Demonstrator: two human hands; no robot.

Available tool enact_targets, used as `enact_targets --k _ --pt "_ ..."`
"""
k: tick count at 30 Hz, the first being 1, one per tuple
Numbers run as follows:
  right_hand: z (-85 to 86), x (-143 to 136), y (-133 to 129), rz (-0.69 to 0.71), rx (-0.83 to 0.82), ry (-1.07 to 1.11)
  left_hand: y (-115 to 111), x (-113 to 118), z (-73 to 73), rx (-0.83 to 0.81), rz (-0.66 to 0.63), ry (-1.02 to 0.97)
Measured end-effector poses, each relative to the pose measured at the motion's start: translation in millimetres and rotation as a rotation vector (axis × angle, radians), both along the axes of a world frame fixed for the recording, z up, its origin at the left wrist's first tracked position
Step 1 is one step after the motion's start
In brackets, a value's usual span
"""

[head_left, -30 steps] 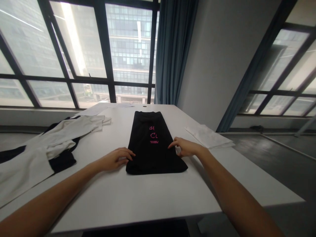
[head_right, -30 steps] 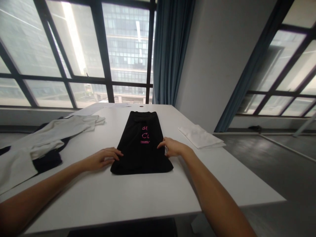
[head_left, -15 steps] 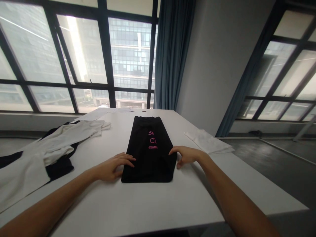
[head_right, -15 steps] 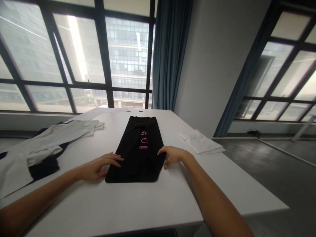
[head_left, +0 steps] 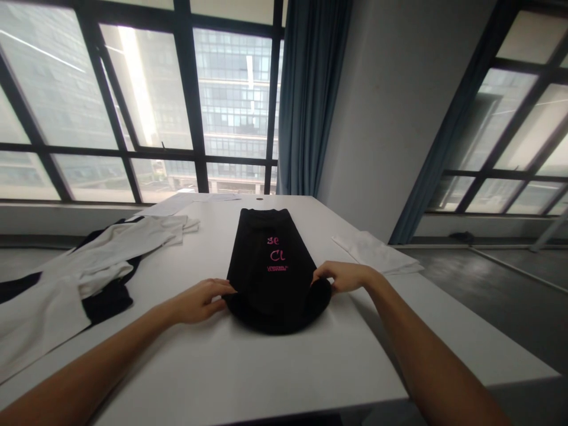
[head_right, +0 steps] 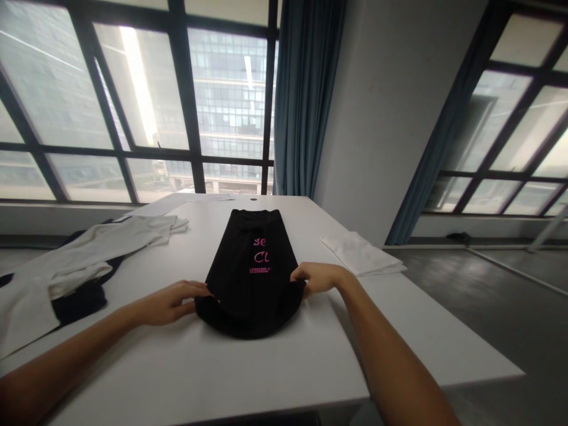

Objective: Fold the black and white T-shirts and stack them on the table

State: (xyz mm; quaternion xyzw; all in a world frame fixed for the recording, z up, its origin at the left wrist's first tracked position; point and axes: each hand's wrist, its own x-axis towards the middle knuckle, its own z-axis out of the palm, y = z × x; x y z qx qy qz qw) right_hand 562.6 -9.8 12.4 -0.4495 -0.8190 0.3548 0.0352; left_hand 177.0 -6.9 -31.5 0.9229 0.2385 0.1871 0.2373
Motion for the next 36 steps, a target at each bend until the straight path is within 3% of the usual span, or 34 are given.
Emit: enact_targets --k 6,8,10,12,14,16,19,22,27,30,32,34,36 --pt "18.2 0 -18 0.169 -0.286 0.149 -20 4 3.5 -0.242 -0.045 -0.099" --pt "15.1 2 -12 0.140 -0.245 0.278 -19 9 7.2 -0.384 -0.018 -0.206" --pt "4.4 1 1 -0.016 -0.065 0.444 -10 15 10.3 -0.449 0.114 -0.389" --pt "-12.1 -3 18 -0.276 0.142 0.555 6 18 8.0 -0.452 0.343 -0.558" --pt "-30.4 -7 33 -0.547 0.249 0.506 25 15 -1.4 -0.460 0.576 -0.600" --pt "-46.1 -9 44 -0.695 0.257 0.361 41 7 -15.0 -0.466 0.693 -0.533" --pt "-60.4 -8 51 -0.645 0.273 0.223 53 -5 -32.7 -0.353 0.652 -0.383" --pt "-64.7 -9 52 -0.600 0.327 0.163 52 -6 -38.3 -0.214 0.612 -0.266" --pt "-53.1 -17 45 -0.518 0.436 0.229 42 4 -18.4 0.004 0.566 -0.380" --pt "-42.8 -18 43 -0.477 0.633 0.390 46 8 1.7 0.052 0.510 -0.549" --pt "-42.4 -16 46 -0.540 0.799 0.470 58 11 10.0 0.101 0.515 -0.639" --pt "-49.7 -13 55 -0.634 0.877 0.492 75 15 9.9 0.139 0.559 -0.646" --pt "-61.9 -12 63 -0.702 0.812 0.422 92 18 1.8 0.097 0.647 -0.516"
